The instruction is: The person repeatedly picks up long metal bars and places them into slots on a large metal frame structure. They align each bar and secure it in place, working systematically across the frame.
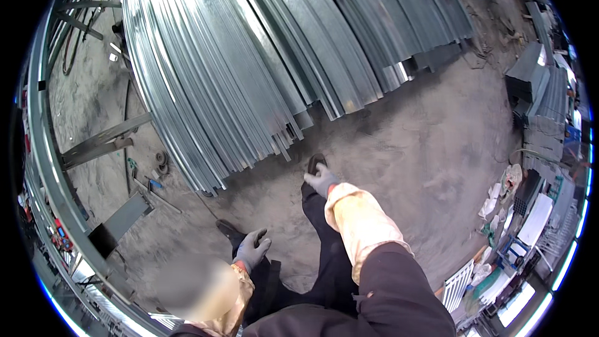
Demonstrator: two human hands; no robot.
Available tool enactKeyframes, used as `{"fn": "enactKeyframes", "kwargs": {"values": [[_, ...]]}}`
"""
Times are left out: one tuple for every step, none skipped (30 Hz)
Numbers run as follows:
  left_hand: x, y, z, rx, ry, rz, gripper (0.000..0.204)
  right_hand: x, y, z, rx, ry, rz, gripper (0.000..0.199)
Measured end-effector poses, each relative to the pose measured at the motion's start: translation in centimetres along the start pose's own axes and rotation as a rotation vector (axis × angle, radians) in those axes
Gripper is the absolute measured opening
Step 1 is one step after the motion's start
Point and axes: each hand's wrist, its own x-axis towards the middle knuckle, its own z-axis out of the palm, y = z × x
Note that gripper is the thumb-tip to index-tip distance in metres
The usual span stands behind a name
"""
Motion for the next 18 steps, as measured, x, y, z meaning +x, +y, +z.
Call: {"fn": "enactKeyframes", "kwargs": {"values": [[0.9, -1.8, 0.9, -0.031, 0.004, -0.056, 0.052, 2.6, -0.4, 0.0, -0.038, 0.088, -0.058, 0.085], [1.4, -3.7, 1.8, -0.058, -0.008, -0.103, 0.053, 6.3, 1.3, 1.0, -0.067, 0.253, -0.090, 0.092], [1.4, -6.2, 2.8, -0.092, -0.003, -0.162, 0.053, 8.8, 0.5, 1.5, -0.103, 0.288, -0.133, 0.096], [1.5, -8.8, 3.6, -0.087, -0.007, -0.176, 0.054, 11.0, -1.1, 1.5, -0.081, 0.226, -0.087, 0.100], [1.8, -10.4, 3.8, -0.068, -0.031, -0.195, 0.055, 13.5, -1.4, 1.9, -0.085, 0.226, -0.100, 0.100], [2.0, -11.7, 4.1, -0.051, -0.047, -0.218, 0.055, 15.5, -2.1, 2.4, -0.111, 0.210, -0.087, 0.100], [2.2, -12.4, 4.1, -0.036, -0.063, -0.241, 0.055, 17.4, -2.4, 3.0, -0.138, 0.194, -0.073, 0.099], [3.0, -13.1, 4.0, 0.016, -0.079, -0.218, 0.055, 19.2, -2.6, 3.5, -0.158, 0.205, -0.092, 0.100], [4.4, -13.3, 3.8, 0.062, -0.094, -0.199, 0.055, 20.9, -2.2, 4.2, -0.178, 0.218, -0.107, 0.100], [5.9, -13.0, 3.5, 0.104, -0.105, -0.182, 0.054, 22.0, -2.7, 4.5, -0.262, 0.238, -0.121, 0.102], [7.7, -12.6, 3.1, 0.147, -0.116, -0.163, 0.054, 22.8, -3.2, 5.1, -0.367, 0.270, -0.128, 0.105], [9.4, -11.6, 2.9, 0.169, -0.065, -0.109, 0.052, 23.0, -4.3, 5.4, -0.383, 0.267, -0.109, 0.103], [11.3, -10.3, 2.6, 0.114, -0.075, -0.185, 0.051, 22.9, -5.1, 5.4, -0.403, 0.273, -0.087, 0.102], [13.1, -9.1, 2.5, 0.082, -0.041, -0.179, 0.050, 22.8, -4.9, 5.6, -0.466, 0.332, -0.216, 0.101], [14.6, -8.3, 2.7, 0.052, -0.004, -0.169, 0.050, 22.7, -4.7, 5.7, -0.525, 0.392, -0.348, 0.099], [15.5, -8.2, 3.2, 0.003, 0.021, -0.151, 0.050, 22.9, -5.1, 6.0, -0.578, 0.448, -0.489, 0.098], [16.5, -8.1, 3.8, -0.045, 0.048, -0.130, 0.051, 23.1, -5.5, 5.9, -0.720, 0.458, -0.526, 0.098], [16.9, -7.9, 4.3, -0.089, 0.070, -0.112, 0.051, 23.1, -5.8, 5.9, -0.859, 0.467, -0.557, 0.098]]}}
